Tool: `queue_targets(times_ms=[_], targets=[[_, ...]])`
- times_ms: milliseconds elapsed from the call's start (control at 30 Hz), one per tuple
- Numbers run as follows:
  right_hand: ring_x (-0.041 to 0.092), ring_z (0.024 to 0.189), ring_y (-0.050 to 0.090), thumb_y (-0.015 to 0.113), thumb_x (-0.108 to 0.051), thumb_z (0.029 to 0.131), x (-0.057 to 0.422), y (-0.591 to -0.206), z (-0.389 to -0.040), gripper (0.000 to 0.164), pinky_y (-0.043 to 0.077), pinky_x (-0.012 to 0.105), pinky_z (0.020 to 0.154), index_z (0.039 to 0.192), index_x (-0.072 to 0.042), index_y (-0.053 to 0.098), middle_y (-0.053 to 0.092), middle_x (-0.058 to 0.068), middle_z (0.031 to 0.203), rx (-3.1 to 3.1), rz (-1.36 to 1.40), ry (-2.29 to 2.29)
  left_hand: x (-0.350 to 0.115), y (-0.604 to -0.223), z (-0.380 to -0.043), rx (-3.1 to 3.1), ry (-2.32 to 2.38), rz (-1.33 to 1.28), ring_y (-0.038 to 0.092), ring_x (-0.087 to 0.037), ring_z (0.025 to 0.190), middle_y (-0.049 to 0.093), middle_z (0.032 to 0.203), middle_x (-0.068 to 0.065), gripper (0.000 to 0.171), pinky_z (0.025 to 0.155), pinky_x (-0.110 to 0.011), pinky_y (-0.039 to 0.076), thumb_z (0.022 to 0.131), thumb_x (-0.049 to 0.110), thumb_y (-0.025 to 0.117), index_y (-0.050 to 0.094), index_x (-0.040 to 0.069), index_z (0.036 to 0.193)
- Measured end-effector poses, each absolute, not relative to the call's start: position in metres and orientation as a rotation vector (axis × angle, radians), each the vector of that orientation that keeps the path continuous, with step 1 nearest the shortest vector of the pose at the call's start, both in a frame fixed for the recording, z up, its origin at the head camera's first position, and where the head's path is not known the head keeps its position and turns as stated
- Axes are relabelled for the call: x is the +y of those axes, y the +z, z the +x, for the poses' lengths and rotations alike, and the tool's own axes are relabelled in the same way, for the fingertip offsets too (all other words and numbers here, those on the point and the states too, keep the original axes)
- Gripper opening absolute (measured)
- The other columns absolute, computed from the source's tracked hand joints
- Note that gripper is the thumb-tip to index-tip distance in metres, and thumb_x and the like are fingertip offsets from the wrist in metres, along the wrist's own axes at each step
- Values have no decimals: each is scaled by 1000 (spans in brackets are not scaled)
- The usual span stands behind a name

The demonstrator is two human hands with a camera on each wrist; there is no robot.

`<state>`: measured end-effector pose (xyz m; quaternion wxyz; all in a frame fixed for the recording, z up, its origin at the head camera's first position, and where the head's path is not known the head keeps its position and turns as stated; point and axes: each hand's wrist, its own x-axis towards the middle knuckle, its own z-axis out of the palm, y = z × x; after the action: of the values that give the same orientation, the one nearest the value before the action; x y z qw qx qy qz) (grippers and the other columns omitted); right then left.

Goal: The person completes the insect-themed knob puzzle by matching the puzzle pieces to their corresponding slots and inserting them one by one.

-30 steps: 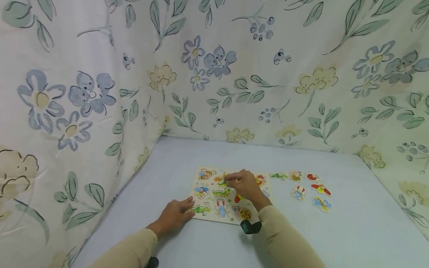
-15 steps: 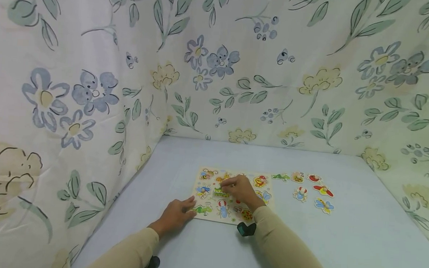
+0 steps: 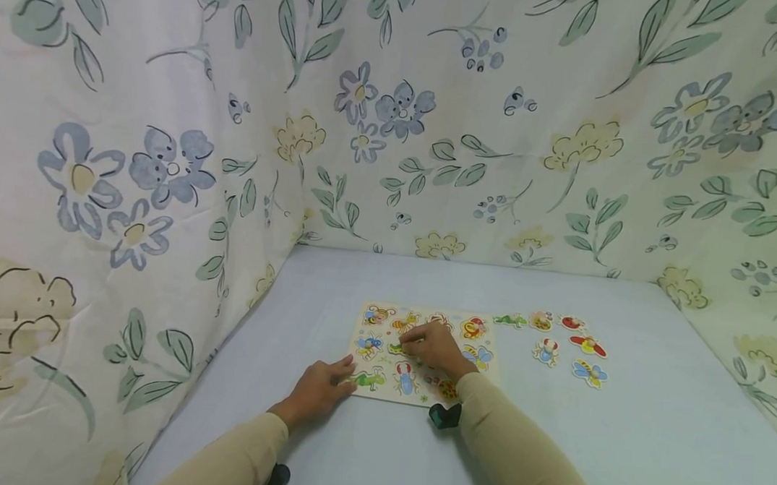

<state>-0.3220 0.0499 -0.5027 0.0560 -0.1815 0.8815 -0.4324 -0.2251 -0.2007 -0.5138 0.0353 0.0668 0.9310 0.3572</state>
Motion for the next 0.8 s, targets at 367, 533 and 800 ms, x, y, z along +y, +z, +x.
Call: queue_targets(times_ms=[367, 533, 800], targets=[[14, 94, 60, 73, -17, 88, 51, -506, -325, 10, 51, 34, 77, 96, -19, 78, 69, -5, 104, 2688, -557, -1238, -200, -515, -225, 2851, 1104, 211, 39, -29, 134, 47, 141, 2, 46, 108, -53, 27, 87, 22, 72, 60, 5, 128], [13, 97, 60, 72, -15, 87, 52, -511, -326, 10, 50, 35, 83, 93, -21, 78, 69, -7, 102, 2671, -574, -1246, -199, -517, -225, 2836, 1125, 218, 38, -29, 134, 47, 141, 1, 46, 109, -53, 26, 87, 21, 72, 60, 4, 128], [17, 108, 60, 72, -14, 88, 50, -510, -324, 12, 48, 40, 93, 96, -20, 78, 70, -8, 102, 2688, -620, -1291, -201, -517, -227, 2857, 1078, 180, 44, -28, 130, 46, 142, 6, 47, 104, -50, 33, 88, 26, 72, 60, 8, 129]])
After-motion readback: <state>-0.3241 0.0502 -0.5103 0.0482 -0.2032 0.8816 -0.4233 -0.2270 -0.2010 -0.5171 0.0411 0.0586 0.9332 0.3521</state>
